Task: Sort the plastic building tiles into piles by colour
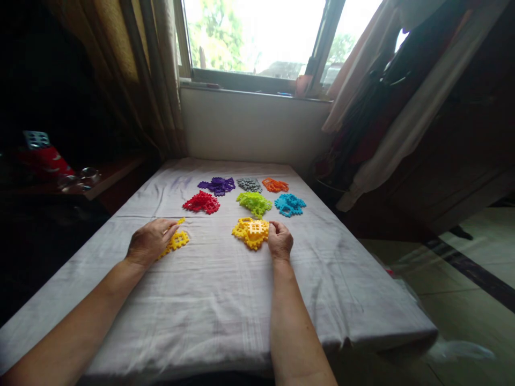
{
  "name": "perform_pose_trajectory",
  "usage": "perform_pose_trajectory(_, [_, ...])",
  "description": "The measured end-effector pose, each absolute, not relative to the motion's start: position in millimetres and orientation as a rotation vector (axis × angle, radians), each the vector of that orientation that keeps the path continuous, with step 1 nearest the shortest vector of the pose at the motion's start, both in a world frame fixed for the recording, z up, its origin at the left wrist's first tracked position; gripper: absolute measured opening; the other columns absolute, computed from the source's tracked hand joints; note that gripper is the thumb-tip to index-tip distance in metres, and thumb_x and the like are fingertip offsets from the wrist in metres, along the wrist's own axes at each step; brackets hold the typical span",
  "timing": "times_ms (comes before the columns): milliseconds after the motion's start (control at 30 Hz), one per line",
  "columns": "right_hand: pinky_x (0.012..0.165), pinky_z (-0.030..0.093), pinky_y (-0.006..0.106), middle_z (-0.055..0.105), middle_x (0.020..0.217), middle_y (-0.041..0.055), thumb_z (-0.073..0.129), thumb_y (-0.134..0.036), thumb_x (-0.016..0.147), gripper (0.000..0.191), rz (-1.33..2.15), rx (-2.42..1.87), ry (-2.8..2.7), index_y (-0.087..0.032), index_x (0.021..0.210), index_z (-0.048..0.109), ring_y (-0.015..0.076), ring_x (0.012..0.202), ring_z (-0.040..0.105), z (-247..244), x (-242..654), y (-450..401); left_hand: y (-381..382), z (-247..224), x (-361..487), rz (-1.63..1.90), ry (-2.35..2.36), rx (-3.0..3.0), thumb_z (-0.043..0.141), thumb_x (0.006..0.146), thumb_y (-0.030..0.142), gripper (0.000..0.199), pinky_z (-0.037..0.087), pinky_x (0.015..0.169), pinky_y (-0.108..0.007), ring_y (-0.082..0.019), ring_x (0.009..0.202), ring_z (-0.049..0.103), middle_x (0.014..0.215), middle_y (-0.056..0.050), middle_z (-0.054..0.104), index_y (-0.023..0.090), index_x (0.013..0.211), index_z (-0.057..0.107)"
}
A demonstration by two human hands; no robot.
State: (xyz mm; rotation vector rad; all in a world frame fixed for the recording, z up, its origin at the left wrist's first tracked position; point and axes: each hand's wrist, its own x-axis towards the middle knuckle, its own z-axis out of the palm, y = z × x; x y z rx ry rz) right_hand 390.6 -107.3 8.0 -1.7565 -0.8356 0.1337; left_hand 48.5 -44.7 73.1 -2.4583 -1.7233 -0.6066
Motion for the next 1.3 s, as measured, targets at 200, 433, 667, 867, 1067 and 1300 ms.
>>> perform_pose_trajectory(200, [0.07,0.052,0.03,0.077,0.08,0.0065,0.052,-0.045,0.073,0.038,0.131,-1.74,-0.852,-0.019,0.085,0.077,0.0214,0.072,0.067,5.1,392.7,-106.7,-48.4,63.6,128.6,-1.12,-1.775,-2.893,0.053,0.088,0.037,0.024,0.049,0.07,-0.024,-0.016,0.078,0.069,0.086,0.0,0.076,0.025,0.098,0.072])
perform_pose_trajectory(433, [0.072,0.052,0.031,0.077,0.082,0.0074,0.052,-0.043,0.073,0.038,0.154,-1.752,-0.826,-0.019,0.086,0.077,0.0225,0.074,0.068,9.8,394.0,-107.8,-46.8,40.0,187.8,-1.107,-1.668,-3.052,0.055,0.087,0.028,0.019,0.052,0.071,-0.024,-0.015,0.076,0.069,0.085,-0.001,0.076,0.023,0.093,0.073])
perform_pose_trajectory(667, [0.071,0.052,0.03,0.076,0.08,0.0061,0.051,-0.045,0.073,0.038,0.139,-1.729,-0.841,-0.019,0.085,0.077,0.0205,0.07,0.066,9.9,394.0,-106.9,-44.4,39.0,172.0,-1.043,-1.532,-2.955,0.059,0.085,0.025,0.021,0.047,0.098,-0.037,-0.022,0.102,0.064,0.106,-0.007,0.072,0.022,0.102,0.07])
perform_pose_trajectory(867, [0.073,0.052,0.031,0.076,0.081,0.0066,0.052,-0.044,0.072,0.039,0.161,-1.743,-0.849,-0.019,0.087,0.077,0.0213,0.073,0.067,12.8,391.1,-109.0,-56.1,50.1,87.1,-0.703,-1.551,-2.705,0.055,0.087,0.034,0.025,0.045,0.098,-0.039,-0.026,0.106,0.061,0.112,-0.008,0.069,0.023,0.105,0.068])
perform_pose_trajectory(1067, [0.071,0.052,0.031,0.076,0.08,0.0072,0.051,-0.043,0.073,0.038,0.174,-1.76,-0.838,-0.018,0.086,0.077,0.0222,0.073,0.067,13.0,388.4,-109.2,-71.7,55.6,11.0,-0.261,-1.922,-2.351,0.053,0.079,0.059,0.059,0.045,0.093,-0.043,-0.032,0.111,0.059,0.122,-0.013,0.065,0.02,0.122,0.061])
perform_pose_trajectory(1300, [0.073,0.052,0.032,0.076,0.081,0.0065,0.051,-0.042,0.072,0.036,0.195,-1.768,-0.831,-0.02,0.084,0.076,0.0231,0.077,0.068,12.2,386.7,-108.7,-70.5,63.3,-5.6,-0.138,-2.018,-2.417,0.051,0.079,0.056,0.052,0.046,0.093,-0.043,-0.032,0.112,0.061,0.121,-0.011,0.068,0.021,0.115,0.066])
